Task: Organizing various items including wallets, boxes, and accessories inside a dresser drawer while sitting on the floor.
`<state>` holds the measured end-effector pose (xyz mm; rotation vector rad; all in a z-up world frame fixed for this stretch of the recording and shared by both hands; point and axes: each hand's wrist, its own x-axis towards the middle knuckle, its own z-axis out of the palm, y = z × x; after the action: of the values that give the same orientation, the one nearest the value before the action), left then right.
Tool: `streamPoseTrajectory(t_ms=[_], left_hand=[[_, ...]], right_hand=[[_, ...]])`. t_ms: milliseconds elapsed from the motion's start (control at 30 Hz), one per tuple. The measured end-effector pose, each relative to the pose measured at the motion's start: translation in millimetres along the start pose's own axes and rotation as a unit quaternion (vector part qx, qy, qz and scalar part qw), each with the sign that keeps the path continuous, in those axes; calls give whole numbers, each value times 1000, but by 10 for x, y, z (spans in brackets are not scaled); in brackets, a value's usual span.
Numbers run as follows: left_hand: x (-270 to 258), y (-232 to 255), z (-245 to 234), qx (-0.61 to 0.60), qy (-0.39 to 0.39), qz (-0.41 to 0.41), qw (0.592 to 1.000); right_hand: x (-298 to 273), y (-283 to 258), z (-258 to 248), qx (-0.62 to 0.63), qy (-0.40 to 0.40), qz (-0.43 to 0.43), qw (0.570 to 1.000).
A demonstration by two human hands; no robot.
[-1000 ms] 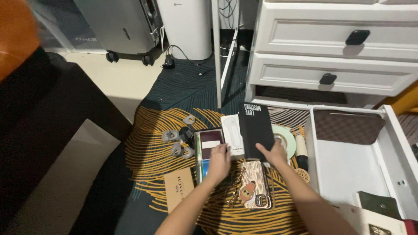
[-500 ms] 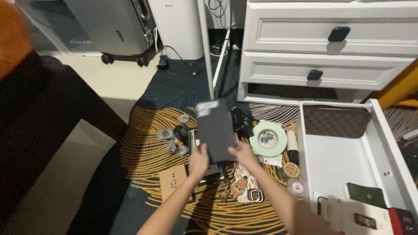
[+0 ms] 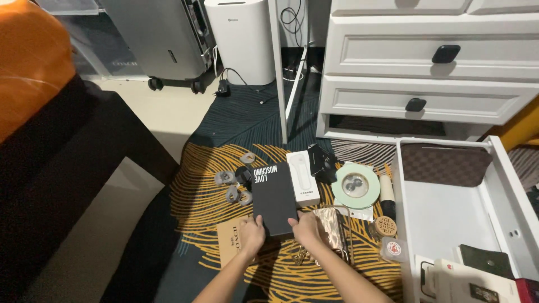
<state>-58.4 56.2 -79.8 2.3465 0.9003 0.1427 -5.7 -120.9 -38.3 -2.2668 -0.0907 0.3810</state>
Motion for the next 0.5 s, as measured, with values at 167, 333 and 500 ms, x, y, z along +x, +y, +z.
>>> streamPoseTrajectory(t_ms=[167,333,500], left_hand=[[161,-69,50,-24,-9,38,999],[450,-95,142,26,-122,-4,992],[446,177,44,75,-158,-50,983]], right_hand=[[258,277,274,-60,11,19,998],[327,312,232,-49,1,0,999],[180,-97,-21,-128,-84,64,986]])
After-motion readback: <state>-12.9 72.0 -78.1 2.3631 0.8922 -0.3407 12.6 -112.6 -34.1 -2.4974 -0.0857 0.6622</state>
